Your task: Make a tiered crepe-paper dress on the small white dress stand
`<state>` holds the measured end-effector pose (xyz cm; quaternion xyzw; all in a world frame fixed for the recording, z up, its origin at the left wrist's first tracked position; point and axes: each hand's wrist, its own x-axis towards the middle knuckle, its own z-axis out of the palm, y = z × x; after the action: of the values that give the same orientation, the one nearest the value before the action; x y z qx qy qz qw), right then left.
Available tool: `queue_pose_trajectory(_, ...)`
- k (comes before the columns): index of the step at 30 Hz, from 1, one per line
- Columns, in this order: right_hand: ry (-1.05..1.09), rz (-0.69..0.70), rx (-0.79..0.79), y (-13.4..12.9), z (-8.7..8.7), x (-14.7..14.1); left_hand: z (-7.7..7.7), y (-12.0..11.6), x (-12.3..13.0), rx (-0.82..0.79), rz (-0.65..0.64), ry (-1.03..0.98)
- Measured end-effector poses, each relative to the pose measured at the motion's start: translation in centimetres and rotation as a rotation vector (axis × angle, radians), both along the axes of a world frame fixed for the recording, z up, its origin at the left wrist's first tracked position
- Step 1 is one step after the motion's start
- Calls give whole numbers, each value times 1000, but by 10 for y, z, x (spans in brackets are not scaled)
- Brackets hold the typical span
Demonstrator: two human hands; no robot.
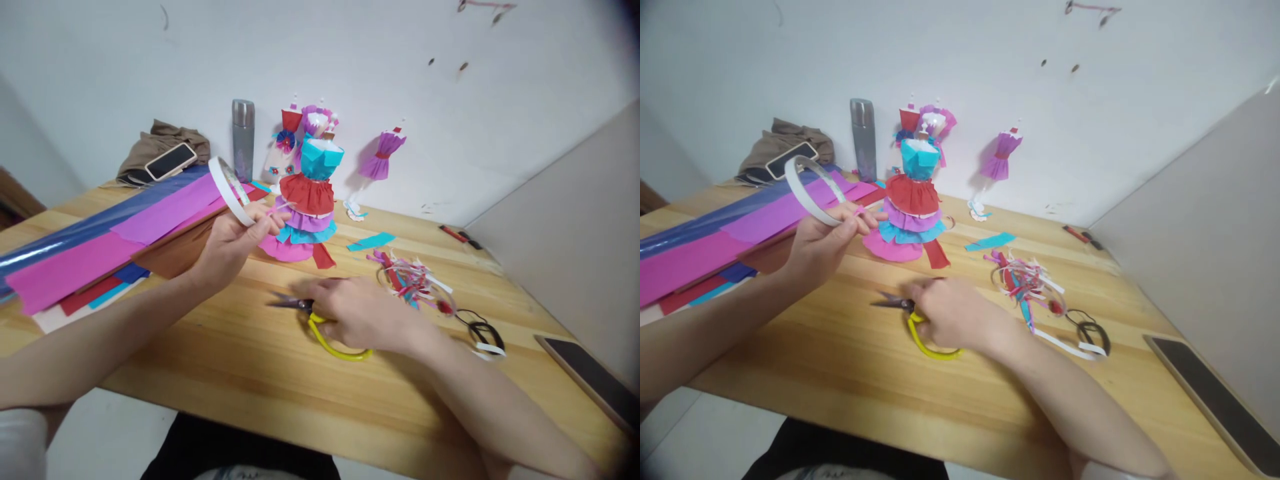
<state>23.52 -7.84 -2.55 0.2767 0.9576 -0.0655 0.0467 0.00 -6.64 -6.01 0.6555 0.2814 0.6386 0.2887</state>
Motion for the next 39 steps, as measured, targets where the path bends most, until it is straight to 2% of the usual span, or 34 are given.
queue_pose_trajectory(3,-117,5,-53,-2,-9,-9,0,-5,2,-29,-32,16)
queue_pose_trajectory(8,-108,-73,-34,-3,-10,-10,1,-9,5,-81,-84,-24)
queue_pose_trajectory(10,19,-137,-50,-1,-7,-8,1,-11,7,-130,-184,-24)
queue_pose_trajectory(12,307,-210,-59,1,-6,-7,1,-16,10,-184,-310,-20)
queue_pose_trajectory(15,776,-238,-40,2,-6,-5,4,-23,16,-262,-442,-57)
queue_pose_trajectory(17,951,-243,2,2,-6,-3,7,-28,20,-303,-492,-111)
queue_pose_trajectory(20,1068,-228,32,1,-5,1,10,-33,24,-385,-565,-154)
queue_pose_trajectory(25,1034,-35,84,2,-2,8,5,-39,31,-531,-662,-115)
queue_pose_trajectory(30,1029,-32,35,4,0,11,-2,-39,35,-624,-664,-61)
queue_pose_trajectory(36,1023,56,-120,6,5,11,0,-39,34,-564,-540,69)
queue_pose_trajectory(39,980,32,-133,4,5,8,-2,-38,34,-559,-463,130)
